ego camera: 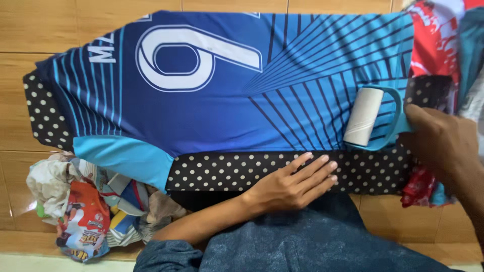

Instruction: The person uses a lint roller to clean a white t-shirt and a blue jersey on a polka-dotted ironing board. The person rolls the adhesive tool over the fabric surfaces to remove lint and debris, then removes the used adhesive sheet from the roller.

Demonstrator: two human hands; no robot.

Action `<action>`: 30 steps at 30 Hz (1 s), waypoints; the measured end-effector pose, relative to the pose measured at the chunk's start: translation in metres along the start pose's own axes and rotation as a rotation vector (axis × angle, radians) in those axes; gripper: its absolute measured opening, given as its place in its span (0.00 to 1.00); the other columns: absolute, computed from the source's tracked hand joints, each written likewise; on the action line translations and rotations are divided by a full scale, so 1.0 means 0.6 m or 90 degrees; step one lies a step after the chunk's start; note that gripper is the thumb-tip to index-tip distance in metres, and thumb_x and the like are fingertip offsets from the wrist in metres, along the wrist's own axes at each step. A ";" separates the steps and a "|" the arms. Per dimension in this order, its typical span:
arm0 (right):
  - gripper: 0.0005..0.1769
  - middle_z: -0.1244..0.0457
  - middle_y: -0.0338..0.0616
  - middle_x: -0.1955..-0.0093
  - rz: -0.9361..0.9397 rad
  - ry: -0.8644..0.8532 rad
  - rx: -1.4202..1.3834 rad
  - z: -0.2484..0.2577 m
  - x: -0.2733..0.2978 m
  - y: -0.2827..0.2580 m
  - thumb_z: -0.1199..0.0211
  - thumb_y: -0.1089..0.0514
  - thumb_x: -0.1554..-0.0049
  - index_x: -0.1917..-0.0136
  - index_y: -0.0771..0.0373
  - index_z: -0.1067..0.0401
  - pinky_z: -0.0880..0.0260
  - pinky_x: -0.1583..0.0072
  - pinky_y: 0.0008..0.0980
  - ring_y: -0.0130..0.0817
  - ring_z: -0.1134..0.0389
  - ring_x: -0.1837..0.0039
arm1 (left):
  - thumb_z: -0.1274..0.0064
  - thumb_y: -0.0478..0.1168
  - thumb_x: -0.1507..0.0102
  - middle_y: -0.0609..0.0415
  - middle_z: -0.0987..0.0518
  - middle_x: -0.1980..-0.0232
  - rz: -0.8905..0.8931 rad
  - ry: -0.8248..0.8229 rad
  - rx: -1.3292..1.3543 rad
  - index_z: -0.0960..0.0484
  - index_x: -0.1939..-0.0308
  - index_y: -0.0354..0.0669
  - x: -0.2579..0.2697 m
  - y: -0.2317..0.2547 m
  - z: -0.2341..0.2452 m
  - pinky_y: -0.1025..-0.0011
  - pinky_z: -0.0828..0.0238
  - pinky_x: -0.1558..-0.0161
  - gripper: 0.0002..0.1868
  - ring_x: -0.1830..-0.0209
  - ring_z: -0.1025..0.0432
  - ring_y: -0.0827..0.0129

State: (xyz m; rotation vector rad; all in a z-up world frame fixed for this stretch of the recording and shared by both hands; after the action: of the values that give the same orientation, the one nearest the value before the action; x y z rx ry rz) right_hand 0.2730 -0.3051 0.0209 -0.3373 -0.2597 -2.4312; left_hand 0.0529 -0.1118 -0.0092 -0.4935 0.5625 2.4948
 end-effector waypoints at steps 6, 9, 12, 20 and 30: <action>0.13 0.33 0.45 0.59 0.165 0.084 -0.196 0.035 -0.055 -0.127 0.29 0.58 0.52 0.55 0.58 0.30 0.30 0.57 0.46 0.48 0.29 0.57 | 0.58 0.44 0.28 0.47 0.27 0.27 0.034 -0.068 -0.015 0.21 0.35 0.46 -0.009 -0.006 -0.011 0.52 0.46 0.21 0.20 0.23 0.35 0.57; 0.16 0.33 0.44 0.60 0.229 0.070 -0.156 0.032 -0.087 -0.172 0.28 0.56 0.54 0.55 0.60 0.31 0.30 0.59 0.46 0.48 0.28 0.58 | 0.58 0.44 0.29 0.46 0.28 0.26 0.040 -0.073 -0.001 0.21 0.35 0.46 -0.011 -0.009 -0.007 0.53 0.47 0.21 0.21 0.23 0.35 0.56; 0.16 0.33 0.44 0.58 0.217 0.072 -0.166 0.018 -0.087 -0.141 0.29 0.56 0.54 0.54 0.60 0.30 0.29 0.58 0.45 0.48 0.28 0.57 | 0.58 0.43 0.30 0.45 0.27 0.27 0.040 -0.069 -0.003 0.21 0.35 0.42 -0.011 -0.011 0.001 0.53 0.47 0.22 0.22 0.23 0.36 0.54; 0.19 0.29 0.48 0.58 -0.046 -0.063 0.046 -0.017 0.012 0.046 0.26 0.48 0.48 0.48 0.57 0.28 0.28 0.52 0.46 0.48 0.26 0.53 | 0.57 0.43 0.29 0.47 0.30 0.24 0.025 -0.076 -0.004 0.23 0.32 0.42 -0.006 -0.011 -0.004 0.55 0.48 0.21 0.22 0.21 0.38 0.57; 0.28 0.32 0.58 0.66 0.190 0.044 -0.126 0.079 -0.061 -0.158 0.35 0.41 0.44 0.43 0.65 0.34 0.31 0.62 0.53 0.60 0.30 0.63 | 0.59 0.59 0.31 0.46 0.37 0.20 0.171 -0.137 -0.075 0.33 0.25 0.39 0.023 -0.034 0.017 0.46 0.63 0.21 0.37 0.17 0.50 0.56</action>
State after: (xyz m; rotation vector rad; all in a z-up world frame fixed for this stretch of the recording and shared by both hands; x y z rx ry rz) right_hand 0.2479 -0.1983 0.0453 -0.3503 0.0609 -2.1707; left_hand 0.0513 -0.0853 -0.0129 -0.1967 0.4212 2.8037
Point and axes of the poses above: each hand's wrist, its own x-axis away from the middle knuckle, its own z-axis out of the back of the hand, y = z × x, the point moved 5 cm from there along -x, towards the middle knuckle
